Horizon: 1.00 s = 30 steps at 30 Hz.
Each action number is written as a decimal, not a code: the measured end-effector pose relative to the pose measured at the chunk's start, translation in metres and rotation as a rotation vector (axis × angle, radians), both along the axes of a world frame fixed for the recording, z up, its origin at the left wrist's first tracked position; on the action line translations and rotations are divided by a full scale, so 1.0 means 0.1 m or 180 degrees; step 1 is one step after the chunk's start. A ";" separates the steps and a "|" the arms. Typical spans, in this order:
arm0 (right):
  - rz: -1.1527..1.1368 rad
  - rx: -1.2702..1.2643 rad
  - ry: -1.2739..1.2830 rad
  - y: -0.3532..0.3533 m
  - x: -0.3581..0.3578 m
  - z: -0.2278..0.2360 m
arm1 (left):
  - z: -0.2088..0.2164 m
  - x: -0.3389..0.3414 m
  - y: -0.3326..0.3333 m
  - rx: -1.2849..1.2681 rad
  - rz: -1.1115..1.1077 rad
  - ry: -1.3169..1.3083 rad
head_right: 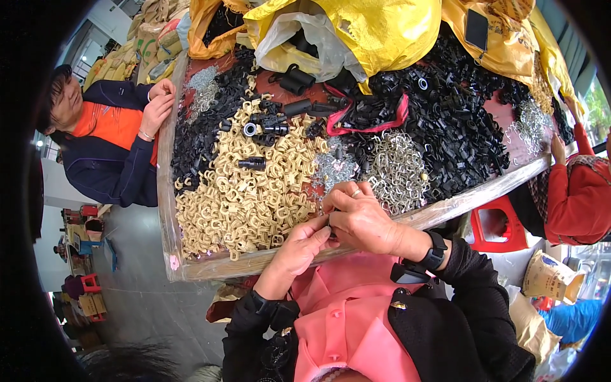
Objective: The person assembles components by hand by picking up a black plastic housing, inserting a metal pin, and pressing a silver metal clip onto the assembly. They repeat this process multiple times before reaching into a yellow bag to retrieve more parts.
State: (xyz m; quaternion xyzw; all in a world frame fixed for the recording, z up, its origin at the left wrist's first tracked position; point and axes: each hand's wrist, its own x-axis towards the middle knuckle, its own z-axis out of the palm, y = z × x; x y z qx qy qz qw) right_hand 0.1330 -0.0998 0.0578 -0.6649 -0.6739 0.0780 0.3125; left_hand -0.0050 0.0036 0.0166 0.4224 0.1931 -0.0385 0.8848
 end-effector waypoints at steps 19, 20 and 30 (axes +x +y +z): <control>-0.1740 -0.0174 -0.1517 -0.45 0.78 -0.48 | -0.22 -0.17 0.15 -0.0993 0.0708 -0.0262; -0.1780 -0.0192 -0.1645 -0.48 0.82 -0.52 | -0.21 -0.16 0.14 -0.0984 0.0722 -0.0250; -0.1868 0.0135 -0.1262 -0.53 0.92 -0.54 | -0.20 -0.11 0.09 -0.0956 0.0739 -0.0133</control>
